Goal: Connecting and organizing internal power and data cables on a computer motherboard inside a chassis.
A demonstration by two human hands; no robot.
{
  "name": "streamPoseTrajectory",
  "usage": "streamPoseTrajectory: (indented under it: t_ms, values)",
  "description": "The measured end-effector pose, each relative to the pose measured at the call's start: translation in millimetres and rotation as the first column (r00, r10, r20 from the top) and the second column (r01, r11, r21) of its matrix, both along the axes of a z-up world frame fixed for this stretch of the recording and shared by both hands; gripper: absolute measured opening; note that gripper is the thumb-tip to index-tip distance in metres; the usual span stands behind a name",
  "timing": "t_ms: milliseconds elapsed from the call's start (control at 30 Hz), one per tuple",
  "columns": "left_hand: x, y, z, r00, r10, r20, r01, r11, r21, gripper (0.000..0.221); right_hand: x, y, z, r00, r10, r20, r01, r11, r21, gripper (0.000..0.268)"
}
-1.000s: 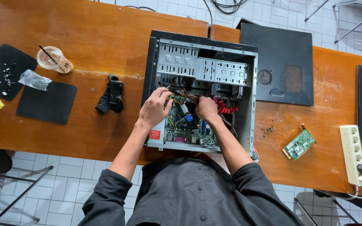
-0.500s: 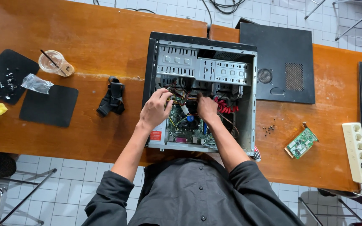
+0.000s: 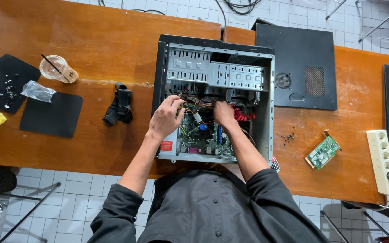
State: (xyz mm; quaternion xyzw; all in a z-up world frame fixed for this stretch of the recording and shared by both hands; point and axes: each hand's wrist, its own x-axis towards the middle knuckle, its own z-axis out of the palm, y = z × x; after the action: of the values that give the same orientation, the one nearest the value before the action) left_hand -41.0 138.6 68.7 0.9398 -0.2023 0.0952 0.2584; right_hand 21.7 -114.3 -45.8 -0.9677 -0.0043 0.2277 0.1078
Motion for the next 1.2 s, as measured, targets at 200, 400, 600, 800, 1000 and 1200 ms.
streamPoseTrajectory:
  t_ms: [200,400,600,800,1000,1200]
  values:
    - [1,0,-2,1.000,0.000,0.028,-0.001,0.999,0.032,0.024,-1,0,-15,0.994,0.058,0.097,-0.062,0.997,0.048,0.020]
    - [1,0,-6,0.999,-0.012,0.032,0.011,0.999,0.032,0.025,6,-16,-81,0.983,0.068,0.169,-0.083,0.993,0.083,0.023]
    - [2,0,-4,1.000,-0.008,0.008,0.008,0.999,0.051,0.025,13,-21,-97,0.982,0.032,0.188,-0.055,0.992,0.117,0.027]
    - [0,-2,-12,0.999,-0.008,0.041,0.003,0.993,0.120,0.026,3,-19,-100,0.968,0.082,0.236,-0.087,0.996,0.009,0.025]
    - [5,-4,-22,0.997,-0.039,0.067,0.027,0.983,0.179,0.026,6,-26,-123,0.929,0.184,0.322,-0.170,0.983,-0.071,0.016]
    - [11,-11,-21,0.999,-0.043,-0.012,0.044,0.989,0.138,0.029,-15,-11,25,0.948,0.152,0.280,-0.201,0.967,0.157,0.015]
